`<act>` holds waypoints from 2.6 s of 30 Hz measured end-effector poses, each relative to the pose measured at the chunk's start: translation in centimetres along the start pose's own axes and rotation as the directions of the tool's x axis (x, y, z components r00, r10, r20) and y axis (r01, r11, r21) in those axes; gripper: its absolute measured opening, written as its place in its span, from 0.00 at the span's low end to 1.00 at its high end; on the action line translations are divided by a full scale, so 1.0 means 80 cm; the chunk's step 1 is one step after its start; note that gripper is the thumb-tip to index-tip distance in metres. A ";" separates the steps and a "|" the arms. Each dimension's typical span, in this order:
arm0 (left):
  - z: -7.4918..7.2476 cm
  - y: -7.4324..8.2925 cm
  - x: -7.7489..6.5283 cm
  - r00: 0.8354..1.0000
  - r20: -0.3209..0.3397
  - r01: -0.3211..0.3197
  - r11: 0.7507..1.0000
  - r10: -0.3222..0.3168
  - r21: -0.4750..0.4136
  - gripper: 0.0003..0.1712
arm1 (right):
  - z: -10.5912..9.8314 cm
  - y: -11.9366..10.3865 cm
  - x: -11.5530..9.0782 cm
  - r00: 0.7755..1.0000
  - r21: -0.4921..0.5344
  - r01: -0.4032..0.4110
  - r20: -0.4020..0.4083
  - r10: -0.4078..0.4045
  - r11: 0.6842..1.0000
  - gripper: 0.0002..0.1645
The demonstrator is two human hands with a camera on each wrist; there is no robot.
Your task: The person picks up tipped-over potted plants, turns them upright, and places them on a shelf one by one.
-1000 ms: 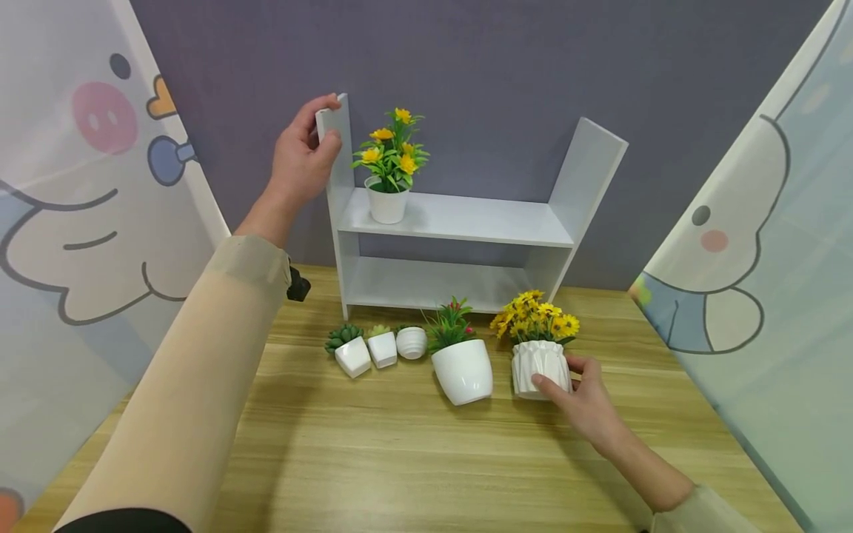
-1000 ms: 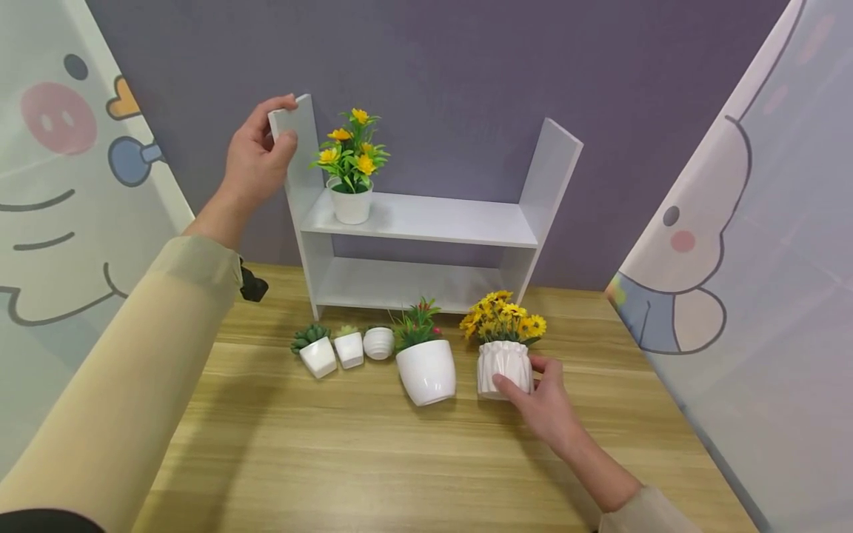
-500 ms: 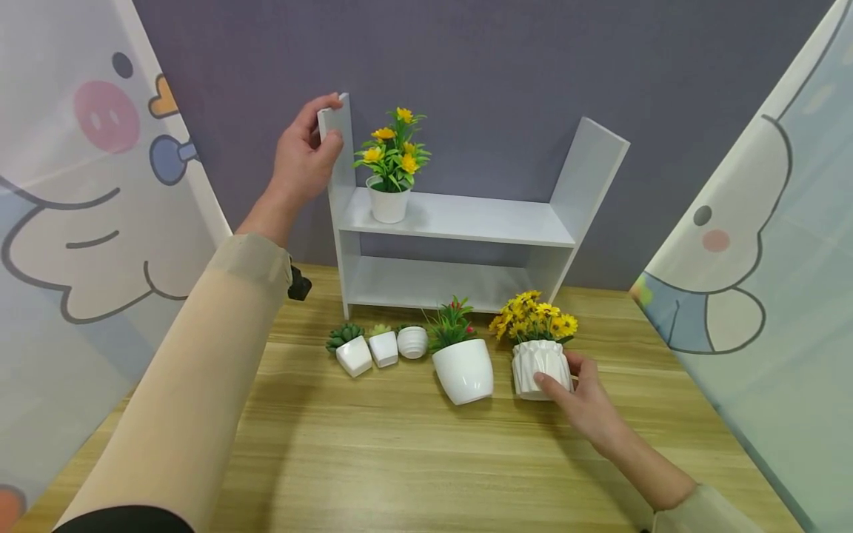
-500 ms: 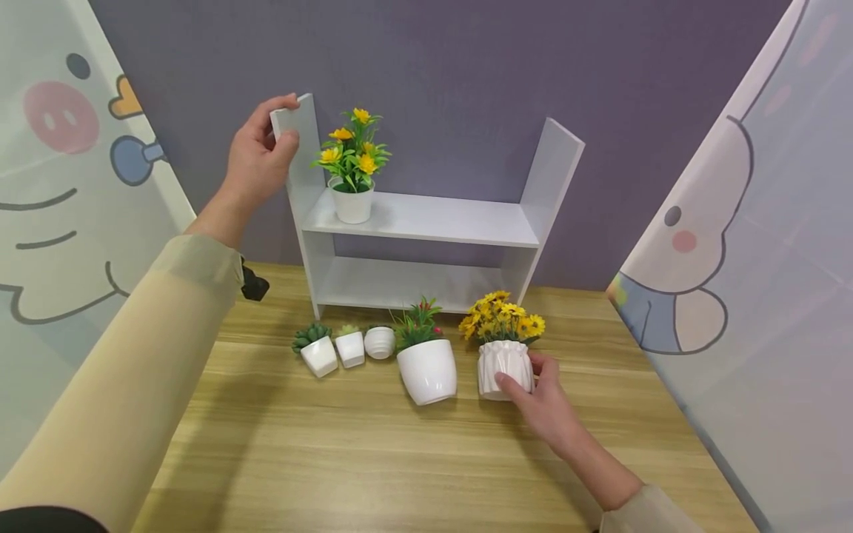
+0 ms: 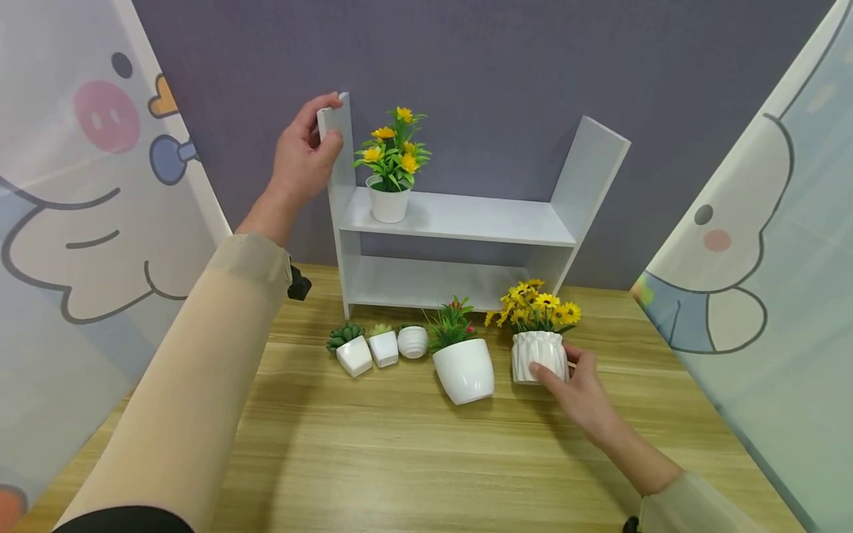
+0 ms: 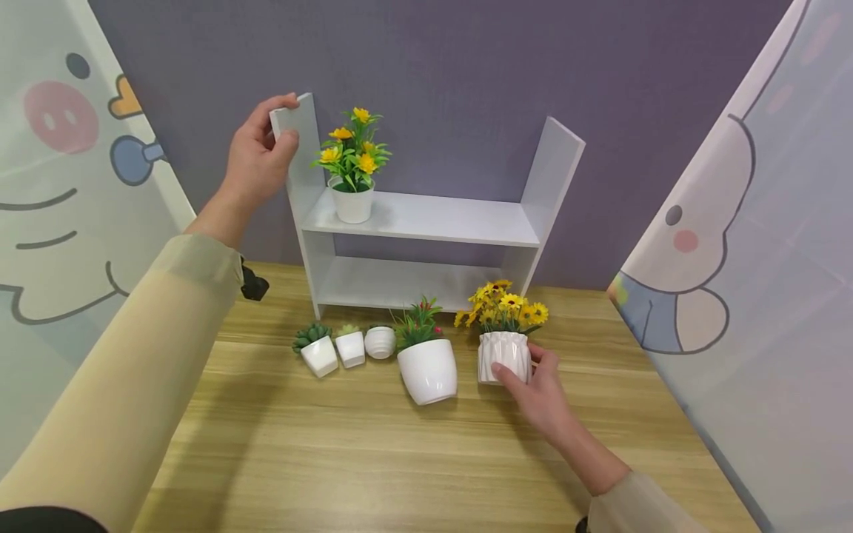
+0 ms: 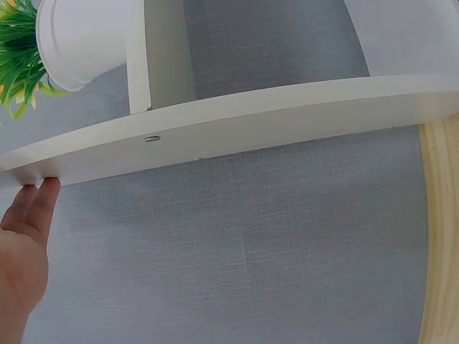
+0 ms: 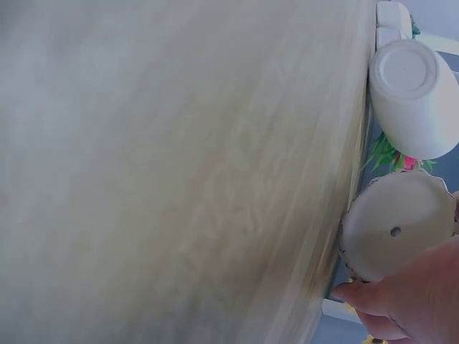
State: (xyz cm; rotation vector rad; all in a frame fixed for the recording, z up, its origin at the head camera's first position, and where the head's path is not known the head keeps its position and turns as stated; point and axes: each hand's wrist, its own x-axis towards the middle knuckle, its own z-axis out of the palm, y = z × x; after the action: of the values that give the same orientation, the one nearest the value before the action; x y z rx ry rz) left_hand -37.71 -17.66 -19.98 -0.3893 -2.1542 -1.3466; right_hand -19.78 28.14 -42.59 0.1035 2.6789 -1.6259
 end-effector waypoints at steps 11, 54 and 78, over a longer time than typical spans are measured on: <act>0.001 -0.001 0.002 1.000 0.003 -0.017 1.000 0.017 -0.008 0.28 | -0.005 0.003 -0.002 1.000 -0.017 -0.009 0.022 0.010 1.000 0.59; 0.001 -0.002 0.002 1.000 0.001 0.005 0.999 -0.005 -0.034 0.29 | 0.001 0.002 0.011 0.998 -0.032 -0.031 0.056 0.033 0.999 0.67; 0.000 -0.001 0.002 1.000 0.015 0.016 1.000 -0.016 0.009 0.29 | 0.015 0.007 0.024 0.993 -0.041 0.104 0.054 -0.102 0.994 0.72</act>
State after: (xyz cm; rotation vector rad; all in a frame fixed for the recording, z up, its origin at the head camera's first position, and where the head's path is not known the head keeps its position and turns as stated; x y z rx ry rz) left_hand -37.85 -17.73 -19.93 -0.3812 -2.1792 -1.3469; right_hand -21.71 27.47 -43.70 -0.0780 2.7213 -1.5708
